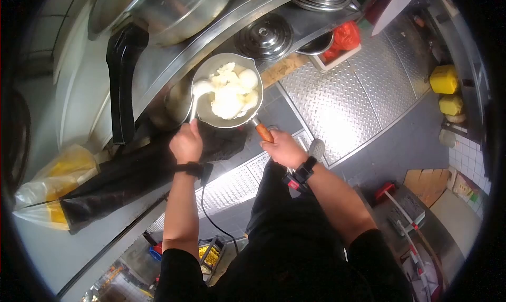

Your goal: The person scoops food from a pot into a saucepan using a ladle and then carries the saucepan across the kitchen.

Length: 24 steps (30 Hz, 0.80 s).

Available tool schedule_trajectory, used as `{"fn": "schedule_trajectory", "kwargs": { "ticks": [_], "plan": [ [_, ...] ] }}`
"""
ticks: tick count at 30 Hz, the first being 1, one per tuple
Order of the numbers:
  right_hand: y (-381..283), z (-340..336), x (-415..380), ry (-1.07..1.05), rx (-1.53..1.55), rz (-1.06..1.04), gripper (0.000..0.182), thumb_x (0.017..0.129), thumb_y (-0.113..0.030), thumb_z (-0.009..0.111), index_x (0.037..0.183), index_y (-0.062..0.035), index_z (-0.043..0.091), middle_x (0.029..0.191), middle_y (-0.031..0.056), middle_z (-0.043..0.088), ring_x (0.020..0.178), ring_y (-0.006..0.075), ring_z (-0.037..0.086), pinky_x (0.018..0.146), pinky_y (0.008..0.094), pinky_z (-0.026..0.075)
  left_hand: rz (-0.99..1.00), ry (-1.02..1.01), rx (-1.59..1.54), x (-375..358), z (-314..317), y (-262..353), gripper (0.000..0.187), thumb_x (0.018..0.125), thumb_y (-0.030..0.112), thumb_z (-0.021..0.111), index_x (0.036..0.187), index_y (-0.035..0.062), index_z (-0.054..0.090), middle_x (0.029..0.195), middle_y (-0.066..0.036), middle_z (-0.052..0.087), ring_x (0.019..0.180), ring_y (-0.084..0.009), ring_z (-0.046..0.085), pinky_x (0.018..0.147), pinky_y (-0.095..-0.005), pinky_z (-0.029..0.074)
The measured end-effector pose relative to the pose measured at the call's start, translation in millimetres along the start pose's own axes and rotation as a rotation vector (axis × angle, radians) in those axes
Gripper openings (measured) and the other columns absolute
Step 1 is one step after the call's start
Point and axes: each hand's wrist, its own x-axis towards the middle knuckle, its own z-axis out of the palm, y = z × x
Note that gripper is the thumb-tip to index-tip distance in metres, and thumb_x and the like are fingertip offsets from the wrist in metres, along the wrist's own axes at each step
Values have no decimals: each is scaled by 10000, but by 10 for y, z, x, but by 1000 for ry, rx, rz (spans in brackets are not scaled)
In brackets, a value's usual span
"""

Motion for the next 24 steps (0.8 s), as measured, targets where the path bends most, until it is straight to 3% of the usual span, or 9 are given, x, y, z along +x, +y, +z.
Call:
{"fn": "schedule_trajectory", "kwargs": {
  "ticks": [8, 10, 16, 24],
  "plan": [
    [20, 21, 16, 24, -44, -60, 294, 893, -249, 651, 927, 38, 595, 694, 183, 630, 616, 298, 641, 605, 398, 507, -23, -6, 20, 19, 30, -48, 426, 1001, 369, 525, 717, 59, 590, 635, -206, 626, 576, -419, 620, 532, -519, 484],
    [-6, 29, -28, 29, -32, -69, 295, 895, -249, 650, 928, 39, 594, 689, 182, 631, 608, 306, 642, 598, 400, 507, 58, 37, -55, -50, 0, -35, 420, 1005, 353, 519, 717, 57, 593, 639, -210, 626, 581, -424, 620, 535, -518, 486],
    [-14, 38, -55, -3, -13, 24, 311, 897, -262, 647, 929, 42, 594, 744, 210, 646, 684, 337, 657, 647, 414, 514, 14, -24, -42, -85, 5, -98, 432, 1007, 360, 514, 721, 47, 594, 647, -215, 626, 607, -439, 621, 552, -536, 483],
    [51, 46, -2, 31, -59, -59, 332, 881, -270, 649, 942, 51, 596, 794, 270, 643, 777, 422, 654, 705, 445, 518, -62, -69, -46, -70, 16, -60, 443, 1019, 359, 483, 739, 43, 614, 671, -229, 627, 617, -455, 610, 564, -546, 472]
  ]
}}
